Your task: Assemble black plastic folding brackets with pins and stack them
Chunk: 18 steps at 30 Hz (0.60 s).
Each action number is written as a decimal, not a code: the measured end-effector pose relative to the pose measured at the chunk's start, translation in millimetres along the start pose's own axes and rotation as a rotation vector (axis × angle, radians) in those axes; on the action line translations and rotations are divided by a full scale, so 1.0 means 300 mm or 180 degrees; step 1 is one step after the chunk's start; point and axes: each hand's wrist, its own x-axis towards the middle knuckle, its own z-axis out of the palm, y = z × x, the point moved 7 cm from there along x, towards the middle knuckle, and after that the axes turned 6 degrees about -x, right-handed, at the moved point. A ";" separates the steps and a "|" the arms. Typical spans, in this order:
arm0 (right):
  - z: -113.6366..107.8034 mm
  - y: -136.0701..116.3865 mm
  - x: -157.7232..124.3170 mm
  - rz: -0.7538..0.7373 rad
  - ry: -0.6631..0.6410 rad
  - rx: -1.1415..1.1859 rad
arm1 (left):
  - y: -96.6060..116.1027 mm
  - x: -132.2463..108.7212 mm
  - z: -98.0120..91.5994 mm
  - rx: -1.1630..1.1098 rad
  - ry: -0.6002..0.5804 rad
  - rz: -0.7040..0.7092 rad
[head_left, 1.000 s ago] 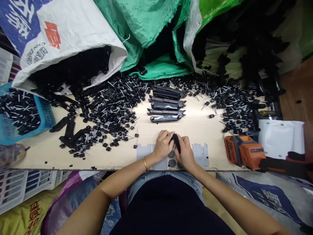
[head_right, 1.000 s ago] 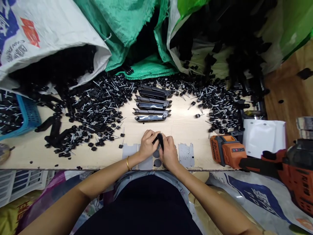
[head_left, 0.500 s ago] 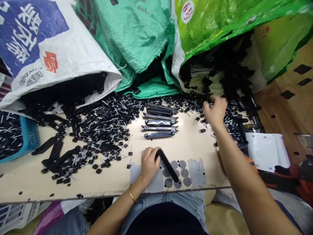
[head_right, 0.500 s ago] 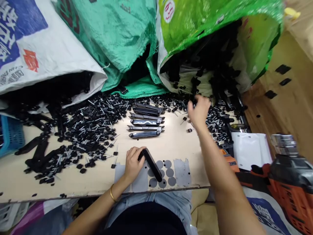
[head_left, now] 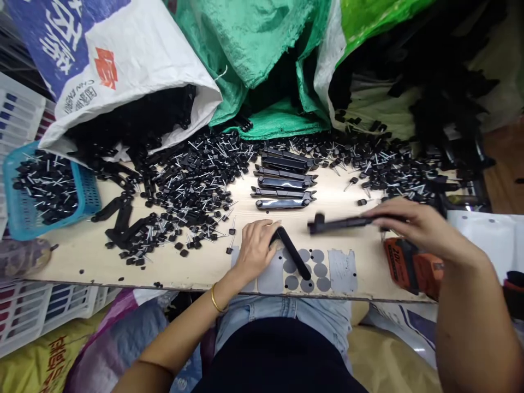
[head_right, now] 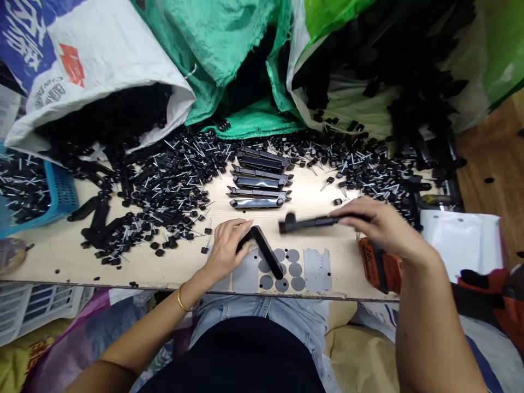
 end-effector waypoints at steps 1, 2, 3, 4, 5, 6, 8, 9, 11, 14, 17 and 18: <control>0.050 -0.018 -0.017 -0.0258 -0.0358 -0.0061 | 0.033 0.009 0.005 0.0145 -0.0185 0.0376; 0.089 -0.030 -0.026 -0.0411 -0.0562 -0.0223 | 0.066 0.016 0.020 0.0270 -0.0419 0.0768; 0.112 -0.038 -0.027 -0.0449 -0.0564 -0.0467 | 0.095 0.021 0.041 0.0372 -0.0663 0.1127; 0.119 -0.044 -0.024 -0.0379 -0.0379 -0.0751 | 0.113 0.025 0.063 0.0466 -0.0875 0.1388; 0.112 -0.051 -0.023 -0.0201 -0.0053 -0.1017 | 0.119 0.030 0.081 0.0566 -0.1020 0.1515; 0.102 -0.056 -0.030 0.0086 0.0295 -0.1220 | 0.115 0.037 0.096 0.0671 -0.1096 0.1508; 0.107 -0.056 -0.064 0.0898 0.0678 -0.1374 | 0.085 0.048 0.107 0.0838 -0.1088 0.1207; 0.136 -0.049 -0.085 0.1344 0.0609 -0.1327 | 0.066 0.049 0.106 0.0889 -0.1054 0.0982; 0.231 -0.038 -0.124 0.2081 0.0244 -0.1084 | 0.035 0.043 0.091 0.0899 -0.0960 0.0516; 0.351 -0.053 -0.128 0.2394 0.0424 -0.0357 | 0.026 0.026 0.066 0.0458 -0.0872 -0.0082; 0.414 -0.078 -0.100 0.2230 0.1099 0.1621 | 0.038 0.007 0.068 -0.0557 -0.0954 -0.0676; 0.425 -0.092 -0.091 0.2157 0.1286 0.2396 | 0.040 -0.001 0.074 -0.0884 -0.0986 -0.0899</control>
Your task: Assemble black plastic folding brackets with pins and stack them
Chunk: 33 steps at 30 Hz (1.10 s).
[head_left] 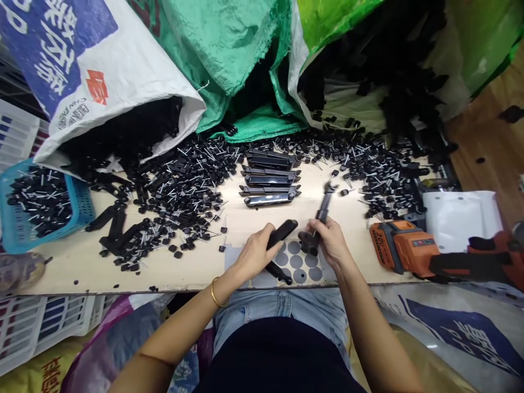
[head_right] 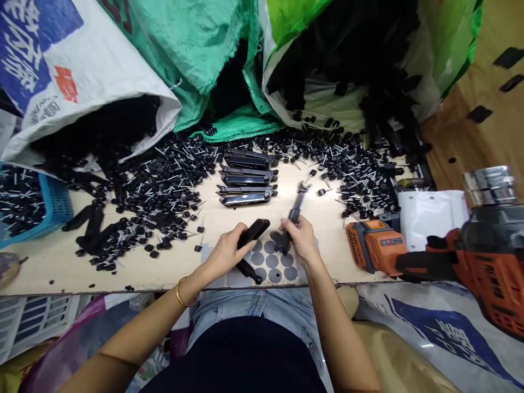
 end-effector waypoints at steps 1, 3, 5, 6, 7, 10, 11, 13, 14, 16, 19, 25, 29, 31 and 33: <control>0.015 -0.011 -0.006 0.0053 -0.0048 0.0670 | -0.003 -0.007 0.010 -0.0287 -0.0025 -0.0169; 0.036 -0.048 -0.022 0.0030 -0.0080 0.1478 | -0.008 -0.023 0.029 -0.0678 -0.0010 -0.0393; 0.057 -0.085 -0.038 -0.0078 -0.0094 0.1705 | -0.001 -0.040 0.050 -0.0932 0.0003 -0.0391; 0.068 -0.097 -0.043 -0.0102 -0.0091 0.1686 | 0.005 -0.048 0.060 -0.1038 -0.0009 -0.0350; 0.078 -0.103 -0.047 -0.0100 -0.0067 0.1634 | 0.012 -0.056 0.068 -0.1132 -0.0027 -0.0306; 0.103 -0.111 -0.051 -0.0045 -0.0073 0.1554 | 0.032 -0.075 0.071 -0.1205 0.0011 -0.0172; 0.112 -0.113 -0.052 -0.0004 -0.0166 0.1566 | 0.039 -0.080 0.065 -0.1167 0.0046 -0.0112; 0.127 -0.117 -0.056 0.0101 -0.0431 0.1580 | 0.056 -0.090 0.052 -0.1059 0.0051 0.0059; 0.133 -0.118 -0.059 0.0152 -0.0582 0.1541 | 0.065 -0.095 0.048 -0.1004 0.0009 0.0161; 0.142 -0.117 -0.068 0.0197 -0.0834 0.1427 | 0.078 -0.109 0.047 -0.0885 -0.0109 0.0331; 0.148 -0.107 -0.085 0.0084 -0.0866 0.1420 | 0.080 -0.130 0.053 -0.0695 -0.0138 0.0369; 0.147 -0.090 -0.112 -0.0158 -0.0445 0.1567 | 0.065 -0.145 0.062 -0.0544 0.0033 0.0202; 0.149 -0.113 -0.105 -0.0082 -0.0684 0.1531 | 0.073 -0.142 0.050 -0.0456 0.0080 0.0335; 0.149 -0.121 -0.104 -0.0049 -0.0745 0.1466 | 0.075 -0.146 0.050 -0.0428 0.0044 0.0309; 0.168 -0.118 -0.111 0.0031 -0.0896 0.1389 | 0.076 -0.155 0.064 -0.0412 -0.0100 0.0225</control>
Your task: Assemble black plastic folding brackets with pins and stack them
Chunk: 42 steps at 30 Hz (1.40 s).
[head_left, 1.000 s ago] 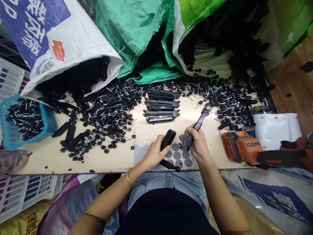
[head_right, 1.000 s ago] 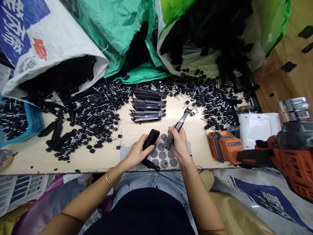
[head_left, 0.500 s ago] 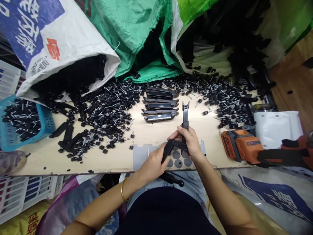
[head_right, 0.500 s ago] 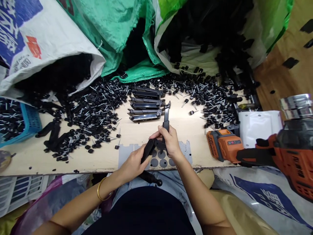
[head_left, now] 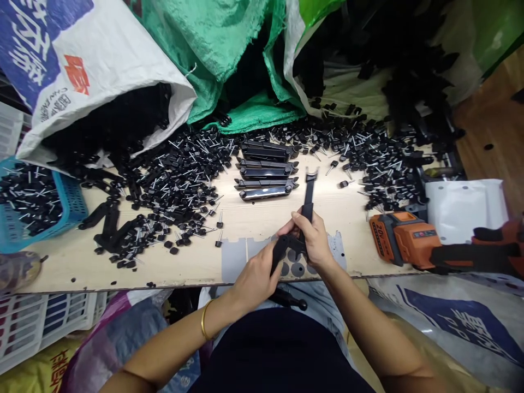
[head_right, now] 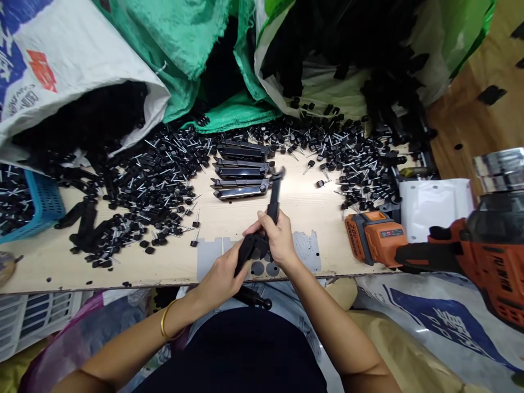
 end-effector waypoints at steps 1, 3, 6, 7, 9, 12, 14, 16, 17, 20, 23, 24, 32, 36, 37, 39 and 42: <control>0.008 0.010 -0.002 0.0037 -0.0010 -0.0017 | -0.001 -0.006 0.009 0.0014 -0.0079 -0.0070; 0.010 0.028 -0.008 -0.0003 0.0179 0.0031 | -0.006 -0.019 0.023 0.0077 -0.0134 -0.0221; 0.001 0.046 -0.015 -0.0153 0.0509 0.0195 | -0.004 -0.035 0.031 0.0137 -0.0034 -0.0263; 0.006 0.053 -0.013 -0.0112 0.0420 0.0195 | -0.001 -0.038 0.034 0.0126 -0.0038 -0.0207; 0.017 0.064 -0.009 0.0025 0.0136 0.0153 | 0.003 -0.042 0.045 0.0092 -0.0140 -0.0087; 0.011 0.065 -0.005 0.0084 -0.0010 0.0208 | -0.003 -0.044 0.057 0.0130 -0.0279 -0.0032; 0.005 0.062 -0.007 0.0009 0.0021 0.0284 | -0.010 -0.045 0.059 0.0236 -0.0318 -0.0040; 0.006 0.061 -0.010 -0.0095 0.0027 0.0376 | -0.012 -0.046 0.058 0.0370 -0.0340 -0.0032; 0.008 0.061 -0.010 -0.0144 0.0018 0.0431 | -0.012 -0.046 0.057 0.0435 -0.0350 -0.0020; 0.006 0.058 -0.009 -0.0254 0.0004 0.0568 | -0.007 -0.042 0.052 0.0567 -0.0412 0.0047; 0.007 0.055 -0.005 -0.0202 -0.0187 0.0435 | -0.006 -0.033 0.048 0.0735 -0.0534 0.0077; 0.007 0.054 -0.004 -0.0186 -0.0244 0.0396 | -0.009 -0.029 0.048 0.0818 -0.0585 0.0053; -0.024 0.084 -0.004 -0.0185 0.0210 0.0648 | -0.024 -0.011 0.046 0.1063 -0.0479 -0.0258; -0.025 0.088 -0.006 -0.0228 0.0369 0.0680 | -0.018 -0.009 0.058 0.1233 -0.0453 -0.0404; -0.025 0.085 -0.007 -0.0258 0.0411 0.0688 | -0.015 -0.006 0.058 0.1252 -0.0457 -0.0449; -0.025 0.077 -0.008 -0.0351 0.0508 0.0728 | -0.007 0.001 0.054 0.1210 -0.0447 -0.0540; -0.027 0.068 -0.009 -0.0442 0.0592 0.0772 | 0.005 0.011 0.040 0.1056 -0.0416 -0.0598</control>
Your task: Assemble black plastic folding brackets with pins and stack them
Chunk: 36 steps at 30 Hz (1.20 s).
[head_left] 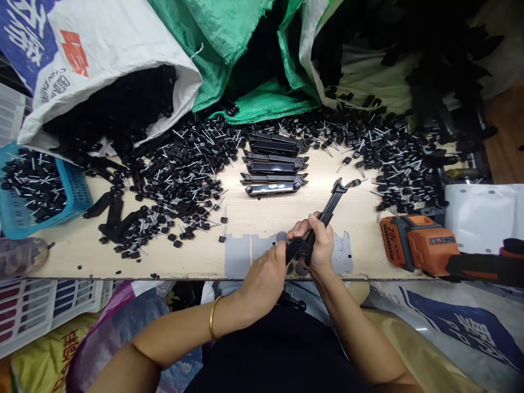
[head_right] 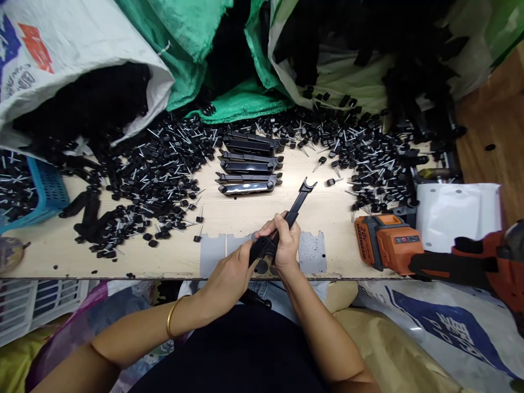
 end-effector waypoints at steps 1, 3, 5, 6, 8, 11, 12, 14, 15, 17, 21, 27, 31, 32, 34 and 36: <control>0.000 0.000 0.000 0.0008 -0.0011 -0.0004 | 0.000 0.001 -0.004 -0.0036 -0.0014 0.0007; 0.002 0.007 0.000 0.0076 -0.0074 -0.0020 | -0.006 -0.001 -0.003 -0.0063 -0.0085 0.0018; 0.005 0.017 0.001 0.0119 -0.0118 -0.0019 | -0.017 -0.003 0.007 -0.0055 -0.0163 0.0050; 0.007 0.023 0.001 0.0128 -0.0129 -0.0025 | -0.023 -0.004 0.011 -0.0058 -0.0168 0.0080; 0.010 0.035 0.002 0.0102 -0.0095 -0.0058 | -0.032 0.000 0.011 -0.0118 -0.0119 0.0176; -0.023 0.039 0.006 0.0063 0.0178 -0.0171 | -0.043 0.028 -0.015 -0.0279 -0.0140 0.0391; -0.047 0.034 0.008 0.0108 0.0246 -0.0283 | -0.047 0.046 -0.030 -0.0267 -0.0211 0.0471; -0.114 0.013 0.011 0.0381 0.0186 -0.0739 | -0.061 0.093 -0.070 0.0006 -0.0340 0.0589; -0.157 -0.008 0.013 0.0551 0.0096 -0.1099 | -0.069 0.121 -0.093 0.0237 -0.0358 0.0632; -0.265 -0.085 0.024 0.0673 0.0076 -0.2063 | -0.080 0.180 -0.135 0.0685 -0.0301 0.0754; -0.388 -0.353 0.124 -0.0805 0.1122 -0.4409 | -0.041 0.250 -0.153 0.0988 -0.0084 0.1294; -0.218 -0.333 0.420 -0.1727 0.0469 -0.5463 | -0.047 0.144 -0.205 0.0743 0.0861 0.1316; -0.199 -0.381 0.388 -0.1984 0.0700 -0.4121 | -0.263 0.038 -0.296 0.0857 0.1597 0.0211; -0.203 -0.379 0.353 -0.1809 0.0608 -0.3611 | -0.314 0.027 -0.302 0.0942 0.1590 0.0062; -0.185 -0.332 0.273 -0.1175 0.0079 -0.2725 | -0.388 0.024 -0.298 0.1021 0.1467 -0.0005; -0.138 -0.257 0.189 -0.0586 -0.0480 -0.2211 | -0.416 0.029 -0.296 0.0913 0.1411 0.0118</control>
